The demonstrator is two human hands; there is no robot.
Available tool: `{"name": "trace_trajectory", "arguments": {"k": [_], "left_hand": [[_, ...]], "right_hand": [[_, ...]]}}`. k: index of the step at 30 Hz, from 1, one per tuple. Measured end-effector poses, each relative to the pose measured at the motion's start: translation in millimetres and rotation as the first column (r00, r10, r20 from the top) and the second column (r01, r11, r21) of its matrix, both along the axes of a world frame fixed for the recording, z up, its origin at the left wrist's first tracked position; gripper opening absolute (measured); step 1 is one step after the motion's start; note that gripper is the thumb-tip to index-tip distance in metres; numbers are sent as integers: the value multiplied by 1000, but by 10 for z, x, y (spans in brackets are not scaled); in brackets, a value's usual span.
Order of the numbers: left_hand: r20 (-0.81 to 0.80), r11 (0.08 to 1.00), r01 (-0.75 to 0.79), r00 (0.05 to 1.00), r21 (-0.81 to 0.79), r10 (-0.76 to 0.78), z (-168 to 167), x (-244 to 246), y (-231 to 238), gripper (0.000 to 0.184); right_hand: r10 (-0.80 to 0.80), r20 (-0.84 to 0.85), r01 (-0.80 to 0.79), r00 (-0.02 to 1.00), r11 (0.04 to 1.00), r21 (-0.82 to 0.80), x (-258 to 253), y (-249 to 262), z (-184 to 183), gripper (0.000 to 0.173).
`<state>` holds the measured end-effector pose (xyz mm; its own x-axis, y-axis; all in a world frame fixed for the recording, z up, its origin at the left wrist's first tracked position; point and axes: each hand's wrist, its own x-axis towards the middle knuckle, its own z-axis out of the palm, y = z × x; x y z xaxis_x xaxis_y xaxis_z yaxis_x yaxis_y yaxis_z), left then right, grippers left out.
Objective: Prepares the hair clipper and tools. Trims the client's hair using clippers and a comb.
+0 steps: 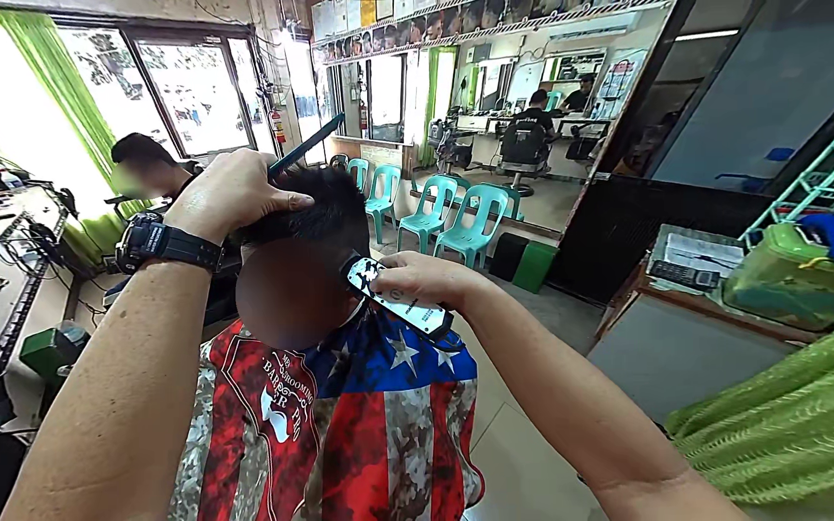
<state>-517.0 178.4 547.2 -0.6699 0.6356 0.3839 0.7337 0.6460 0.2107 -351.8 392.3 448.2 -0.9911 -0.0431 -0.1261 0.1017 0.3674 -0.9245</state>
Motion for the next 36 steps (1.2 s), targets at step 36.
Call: {"name": "trace_trajectory", "arguments": {"k": [36], "left_hand": [[-9,999,7,1000,-31,-7,13,15,-10,49]], "right_hand": [[-82,-18,84,996,984,154,106,-263,-31,34]]}}
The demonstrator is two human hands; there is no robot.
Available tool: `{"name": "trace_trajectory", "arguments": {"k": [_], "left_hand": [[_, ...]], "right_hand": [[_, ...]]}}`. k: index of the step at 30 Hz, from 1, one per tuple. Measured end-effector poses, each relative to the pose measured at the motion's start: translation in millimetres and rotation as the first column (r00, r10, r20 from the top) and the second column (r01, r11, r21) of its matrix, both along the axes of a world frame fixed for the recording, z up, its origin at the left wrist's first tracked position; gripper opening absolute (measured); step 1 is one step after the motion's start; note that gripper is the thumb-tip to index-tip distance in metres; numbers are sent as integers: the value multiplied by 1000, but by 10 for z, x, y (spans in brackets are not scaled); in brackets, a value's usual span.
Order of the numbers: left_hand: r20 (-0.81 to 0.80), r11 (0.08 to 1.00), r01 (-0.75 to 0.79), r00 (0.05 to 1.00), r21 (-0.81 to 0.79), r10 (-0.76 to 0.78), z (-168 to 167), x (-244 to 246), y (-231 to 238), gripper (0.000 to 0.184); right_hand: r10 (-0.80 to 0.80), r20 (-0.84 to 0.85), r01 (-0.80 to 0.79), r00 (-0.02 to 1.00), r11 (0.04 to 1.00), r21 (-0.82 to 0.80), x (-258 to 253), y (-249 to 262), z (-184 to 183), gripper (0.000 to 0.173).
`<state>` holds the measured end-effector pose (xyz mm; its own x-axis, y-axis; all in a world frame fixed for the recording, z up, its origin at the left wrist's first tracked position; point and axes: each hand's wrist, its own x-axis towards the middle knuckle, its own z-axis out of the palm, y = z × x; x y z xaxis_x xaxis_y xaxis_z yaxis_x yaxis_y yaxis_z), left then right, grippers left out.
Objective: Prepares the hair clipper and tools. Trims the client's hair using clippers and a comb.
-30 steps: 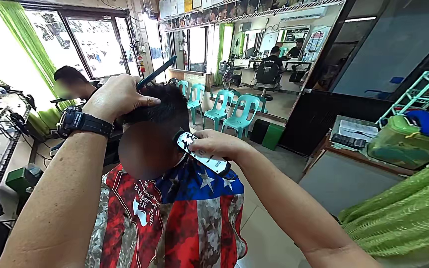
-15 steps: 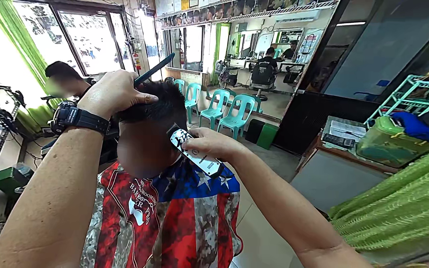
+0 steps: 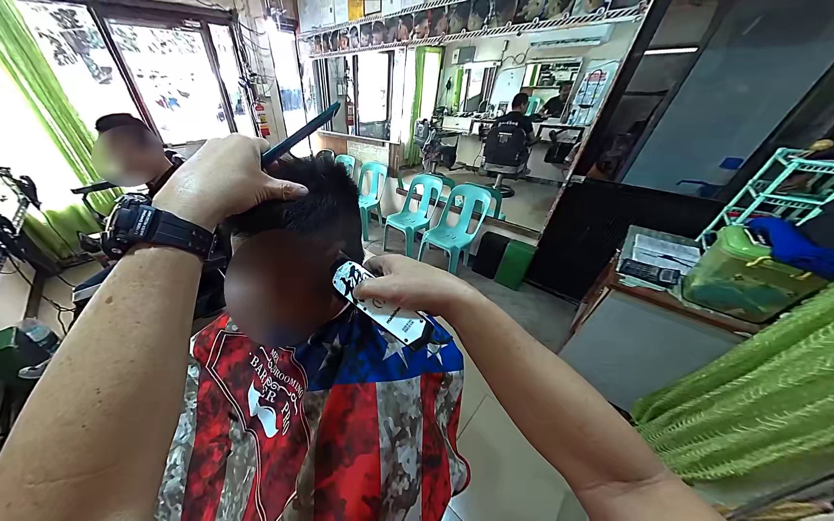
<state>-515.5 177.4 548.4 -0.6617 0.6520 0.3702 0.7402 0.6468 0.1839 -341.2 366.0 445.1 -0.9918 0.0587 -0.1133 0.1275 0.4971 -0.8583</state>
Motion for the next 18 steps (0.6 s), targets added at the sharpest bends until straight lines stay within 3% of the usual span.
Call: {"name": "trace_trajectory", "arguments": {"k": [3,7,12,15,18], "left_hand": [[1,1000,-12,1000,0,12,2,25,3,51],[3,1000,-12,1000,-2,12,3,54,-10,50],[-1,1000,-19,1000,-6,19,-3,16,0,51],[8,1000,-29,1000,-6,29,-1,39,-4,52],[0,1000,-25,1000,-5,25,-6,19,-12,53]], "right_hand": [[-7,-48,2,999,996,-90,8,-31,-8,34],[1,-1,-1,1000,999,50,6,-29,-33,33],[-18,-58,15,998,999,-46,23,-78,-14,35],[-4,-31,5,1000,999,33,5,-56,-63,35],[-16,-69,15,997,1000,-6,22,-74,-60,37]]}}
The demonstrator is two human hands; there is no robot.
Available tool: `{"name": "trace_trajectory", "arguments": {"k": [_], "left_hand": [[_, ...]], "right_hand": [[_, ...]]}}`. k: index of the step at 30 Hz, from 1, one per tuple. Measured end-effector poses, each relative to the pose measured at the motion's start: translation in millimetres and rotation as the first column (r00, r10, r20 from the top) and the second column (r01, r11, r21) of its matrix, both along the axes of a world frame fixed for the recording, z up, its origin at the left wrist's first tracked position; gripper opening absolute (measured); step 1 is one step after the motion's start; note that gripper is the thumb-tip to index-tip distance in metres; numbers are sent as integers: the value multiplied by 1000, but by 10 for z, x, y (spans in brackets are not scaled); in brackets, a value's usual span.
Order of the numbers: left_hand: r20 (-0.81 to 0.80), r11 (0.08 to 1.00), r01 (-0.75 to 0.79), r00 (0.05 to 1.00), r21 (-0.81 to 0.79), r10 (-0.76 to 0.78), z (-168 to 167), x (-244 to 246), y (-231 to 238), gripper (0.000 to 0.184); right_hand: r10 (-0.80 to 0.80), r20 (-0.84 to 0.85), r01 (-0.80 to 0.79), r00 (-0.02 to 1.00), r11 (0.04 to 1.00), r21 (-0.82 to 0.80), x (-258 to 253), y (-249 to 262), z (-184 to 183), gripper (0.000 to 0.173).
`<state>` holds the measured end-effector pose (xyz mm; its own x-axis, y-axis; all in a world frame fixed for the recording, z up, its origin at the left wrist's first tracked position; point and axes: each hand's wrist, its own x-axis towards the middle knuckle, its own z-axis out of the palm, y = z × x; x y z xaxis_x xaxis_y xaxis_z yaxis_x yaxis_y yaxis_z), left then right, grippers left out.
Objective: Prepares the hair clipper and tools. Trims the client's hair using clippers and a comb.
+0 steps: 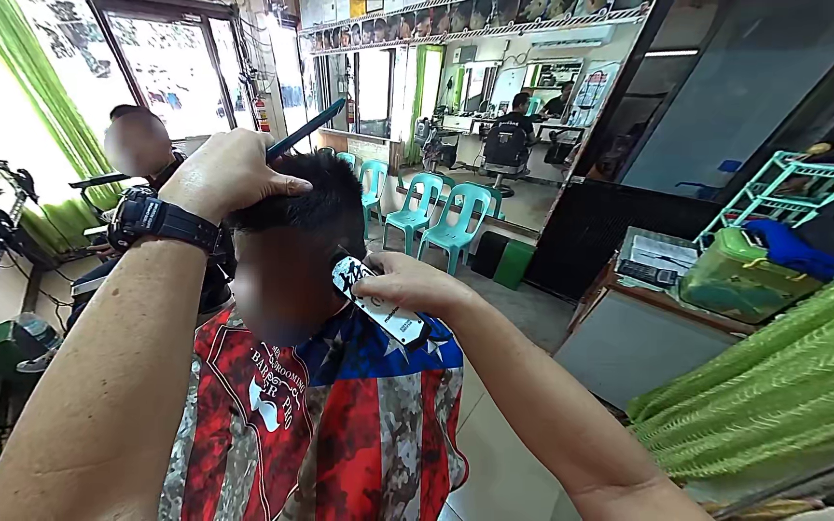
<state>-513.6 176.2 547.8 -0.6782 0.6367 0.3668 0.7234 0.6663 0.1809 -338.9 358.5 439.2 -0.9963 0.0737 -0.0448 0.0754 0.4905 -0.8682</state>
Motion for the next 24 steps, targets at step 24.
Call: {"name": "trace_trajectory", "arguments": {"k": [24], "left_hand": [[4,1000,-3,1000,0,3,-18,33,-34,51]], "right_hand": [[114,67,-82,991,928,-364,12,-197,-318,30]]}}
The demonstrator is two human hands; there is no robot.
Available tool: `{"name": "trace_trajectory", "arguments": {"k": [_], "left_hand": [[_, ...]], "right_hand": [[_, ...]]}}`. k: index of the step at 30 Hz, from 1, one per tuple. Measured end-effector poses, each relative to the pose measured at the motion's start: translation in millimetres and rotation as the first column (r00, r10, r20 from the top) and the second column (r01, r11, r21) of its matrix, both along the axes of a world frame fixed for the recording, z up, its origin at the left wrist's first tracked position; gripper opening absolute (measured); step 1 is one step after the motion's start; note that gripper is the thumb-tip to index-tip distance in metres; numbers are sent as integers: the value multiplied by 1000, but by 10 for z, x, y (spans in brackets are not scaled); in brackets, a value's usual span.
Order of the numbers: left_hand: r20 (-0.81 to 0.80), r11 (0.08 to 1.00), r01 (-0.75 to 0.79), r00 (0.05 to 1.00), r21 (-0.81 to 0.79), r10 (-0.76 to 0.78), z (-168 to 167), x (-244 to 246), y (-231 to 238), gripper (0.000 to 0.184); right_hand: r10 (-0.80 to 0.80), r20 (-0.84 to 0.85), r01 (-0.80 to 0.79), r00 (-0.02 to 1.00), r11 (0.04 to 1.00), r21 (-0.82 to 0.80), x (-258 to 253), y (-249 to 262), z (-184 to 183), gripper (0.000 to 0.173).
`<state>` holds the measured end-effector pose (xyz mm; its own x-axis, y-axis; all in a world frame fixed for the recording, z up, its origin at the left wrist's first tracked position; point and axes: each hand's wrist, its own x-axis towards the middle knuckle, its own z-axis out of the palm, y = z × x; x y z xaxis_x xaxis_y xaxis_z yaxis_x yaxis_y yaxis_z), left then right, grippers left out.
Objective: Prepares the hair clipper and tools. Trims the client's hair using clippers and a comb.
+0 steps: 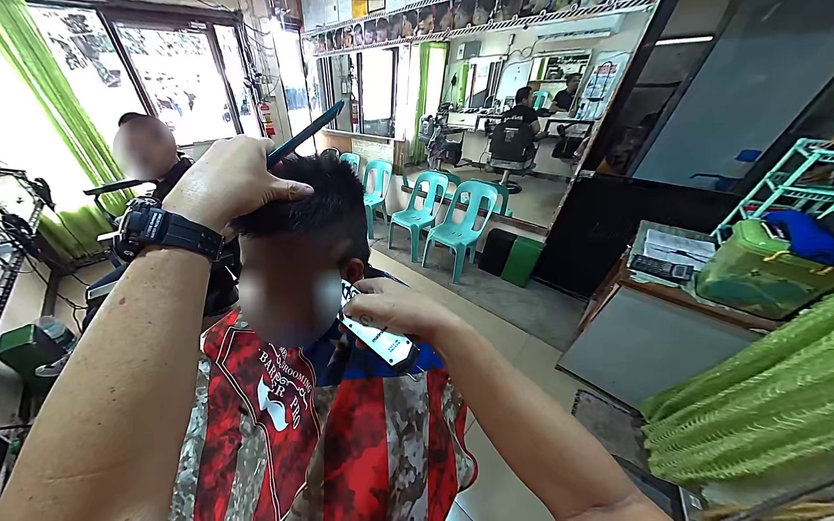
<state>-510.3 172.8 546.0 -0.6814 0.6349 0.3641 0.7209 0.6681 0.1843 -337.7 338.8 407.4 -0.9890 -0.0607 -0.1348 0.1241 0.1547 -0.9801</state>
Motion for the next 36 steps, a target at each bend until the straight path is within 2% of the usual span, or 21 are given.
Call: {"name": "trace_trajectory", "arguments": {"k": [5,9,14,18,22,27,31,36], "left_hand": [[-8,1000,7,1000,13,-7,-7,-22,-2,51],[7,1000,-7,1000,16,7,3,12,6,49],[-11,999,15,1000,28,-15,-6,-33,-8,50],[-8,1000,6,1000,25,-5,-18,-32,-8,52],[2,1000,-2,1000,29,2,-11,-11,-5,50],[-5,1000,1,1000,25,-1,-14,-48,9,51],[-10,1000,7,1000,26,-7,-14,-52,9,49],[2,1000,-1,1000,26,1,-6,-44,15,49]], "right_hand": [[-2,14,1,1000,998,69,-11,54,16,29],[-58,-39,60,998,998,37,-23,66,50,34],[-52,-42,57,998,987,150,-3,77,89,36],[-86,-97,96,992,990,105,5,79,113,40],[-59,-55,69,997,980,186,-10,107,92,36],[-76,-96,88,992,988,125,12,82,131,42],[-50,-57,61,997,975,213,-22,115,77,39],[-72,-95,81,993,992,92,14,72,135,42]]}}
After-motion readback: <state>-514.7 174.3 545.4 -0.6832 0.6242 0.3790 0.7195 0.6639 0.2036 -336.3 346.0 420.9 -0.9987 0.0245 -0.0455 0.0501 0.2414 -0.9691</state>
